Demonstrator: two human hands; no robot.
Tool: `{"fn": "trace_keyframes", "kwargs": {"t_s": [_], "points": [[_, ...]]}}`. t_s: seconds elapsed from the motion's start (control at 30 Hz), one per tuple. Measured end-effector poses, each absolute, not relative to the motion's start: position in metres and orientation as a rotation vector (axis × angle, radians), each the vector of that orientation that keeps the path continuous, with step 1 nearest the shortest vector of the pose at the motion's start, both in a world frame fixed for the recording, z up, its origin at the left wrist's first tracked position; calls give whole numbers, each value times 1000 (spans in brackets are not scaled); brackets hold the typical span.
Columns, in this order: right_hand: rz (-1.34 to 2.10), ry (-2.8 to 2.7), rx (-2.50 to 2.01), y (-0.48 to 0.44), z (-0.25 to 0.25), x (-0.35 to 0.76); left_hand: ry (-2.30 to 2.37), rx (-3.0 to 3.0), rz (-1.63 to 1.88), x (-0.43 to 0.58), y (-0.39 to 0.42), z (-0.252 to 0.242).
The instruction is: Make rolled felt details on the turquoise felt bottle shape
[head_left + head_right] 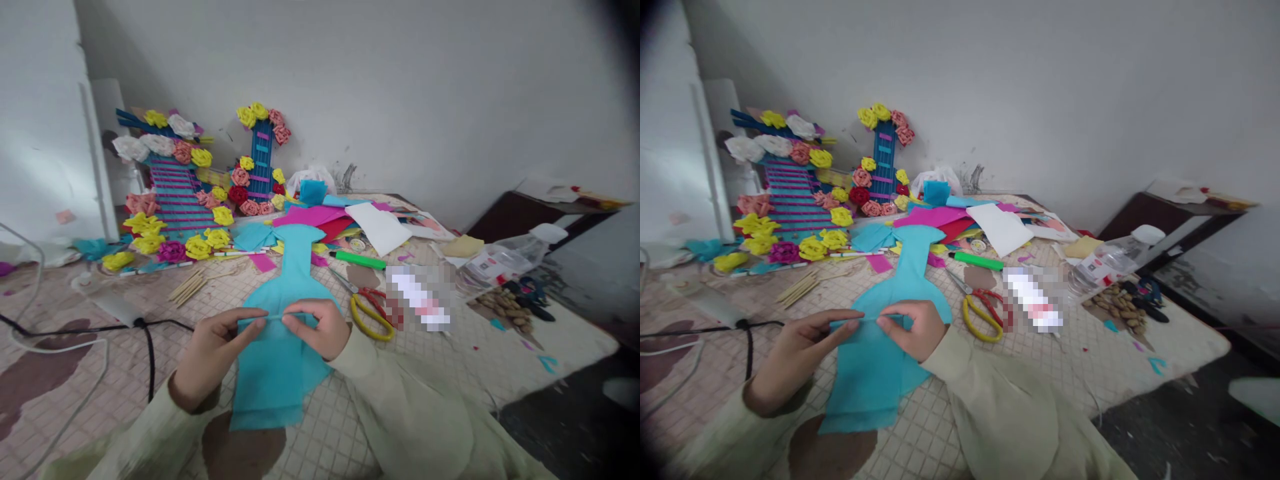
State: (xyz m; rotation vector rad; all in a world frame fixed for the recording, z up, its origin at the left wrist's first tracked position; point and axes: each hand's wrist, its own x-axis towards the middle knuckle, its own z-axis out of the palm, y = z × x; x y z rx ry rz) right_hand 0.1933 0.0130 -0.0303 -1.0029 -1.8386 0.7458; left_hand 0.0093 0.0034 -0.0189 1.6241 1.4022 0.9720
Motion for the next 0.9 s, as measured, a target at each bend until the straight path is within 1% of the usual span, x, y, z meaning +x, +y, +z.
{"fn": "trace_keyframes", "kwargs": {"t_s": [0.13, 0.23, 0.33, 0.53, 0.73, 0.9], "points": [[558, -1904, -893, 11, -29, 194, 1434, 1743, 1073, 10, -1, -16], [478, -1930, -837, 11, -29, 195, 1440, 1843, 1060, 9, -2, -17], [495, -1929, -846, 13, -31, 195, 1424, 1849, 998, 7, 1, -22], [563, -1893, -866, 15, -33, 195, 1338, 1860, 985, 5, 6, -23], [409, -2023, -793, 21, -42, 197, 1147, 2227, 988, 7, 11, -19], [323, -2079, -774, 23, -47, 199, 1063, 2395, 838, 11, 14, -18]]}}
